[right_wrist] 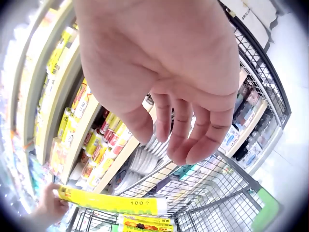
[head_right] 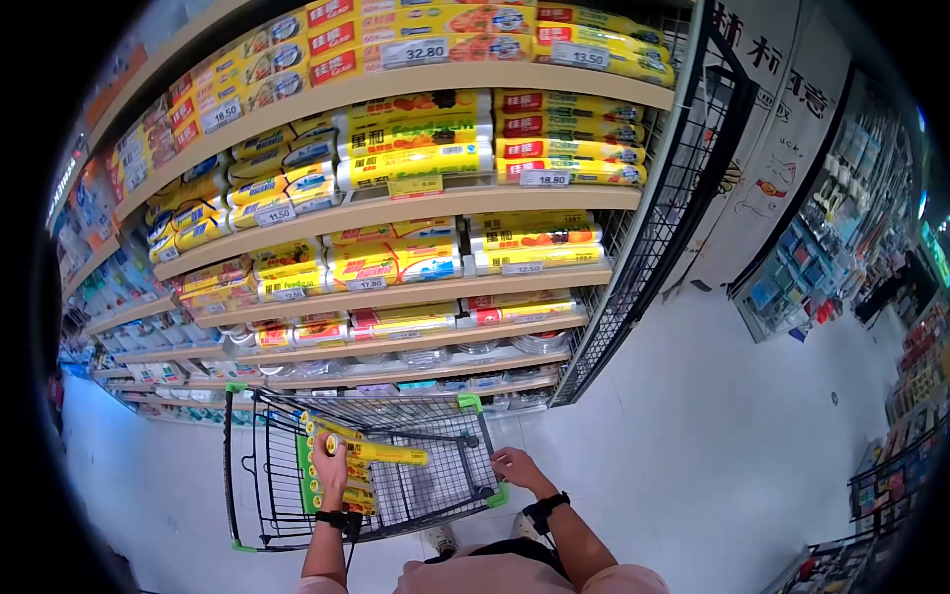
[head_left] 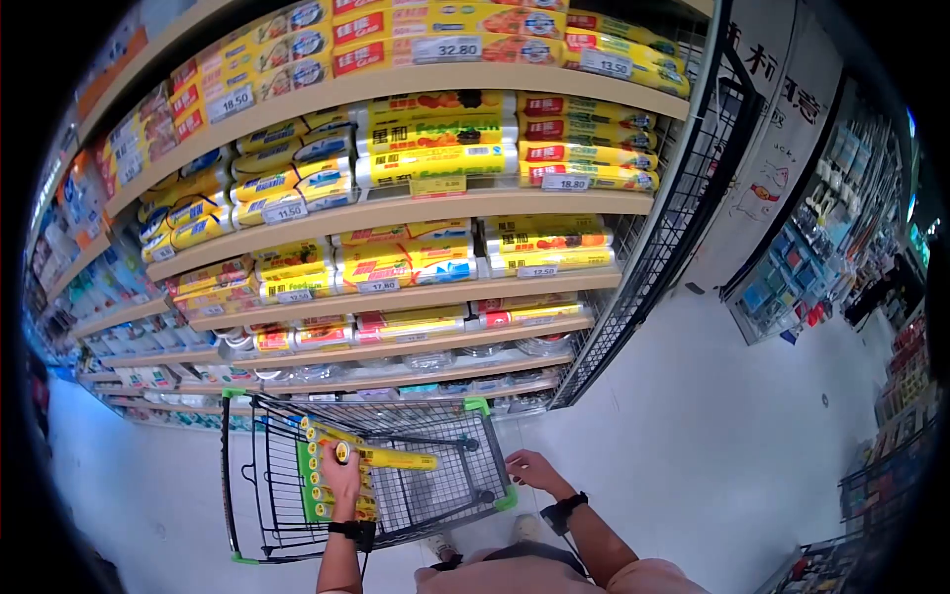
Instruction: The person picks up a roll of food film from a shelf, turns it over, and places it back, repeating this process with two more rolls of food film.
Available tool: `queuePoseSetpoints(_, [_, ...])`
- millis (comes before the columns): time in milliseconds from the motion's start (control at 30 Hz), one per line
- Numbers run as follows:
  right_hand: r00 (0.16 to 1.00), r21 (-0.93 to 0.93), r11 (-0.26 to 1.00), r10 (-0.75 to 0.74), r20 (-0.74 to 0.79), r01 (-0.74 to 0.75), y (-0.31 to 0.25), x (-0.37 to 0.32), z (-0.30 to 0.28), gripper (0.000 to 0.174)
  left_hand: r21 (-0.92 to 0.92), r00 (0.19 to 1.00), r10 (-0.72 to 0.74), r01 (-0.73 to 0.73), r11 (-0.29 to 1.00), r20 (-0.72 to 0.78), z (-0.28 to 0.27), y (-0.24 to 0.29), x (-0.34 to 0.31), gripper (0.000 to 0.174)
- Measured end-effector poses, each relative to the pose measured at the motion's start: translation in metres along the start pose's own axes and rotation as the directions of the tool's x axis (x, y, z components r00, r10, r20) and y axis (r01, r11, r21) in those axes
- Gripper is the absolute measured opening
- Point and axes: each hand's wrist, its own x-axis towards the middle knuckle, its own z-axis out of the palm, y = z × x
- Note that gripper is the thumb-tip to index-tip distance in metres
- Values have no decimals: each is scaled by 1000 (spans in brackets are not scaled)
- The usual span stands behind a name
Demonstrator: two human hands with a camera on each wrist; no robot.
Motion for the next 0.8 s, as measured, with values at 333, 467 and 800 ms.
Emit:
queuePoseSetpoints(333, [987,402,908,-66,-144,120,-24,-15,-92,62,-583,943,-289,330,743,165,74,165,-43,14])
queuePoseSetpoints(467, [982,657,730,-146,-120,189,-57,-42,-136,54,-657,928,-255,371,656,271,105,182,-56,12])
queuePoseSetpoints(800, [911,573,709,-301,-282,412,-79,-59,-177,42,-686,897,-143,416,597,419,146,211,-76,22])
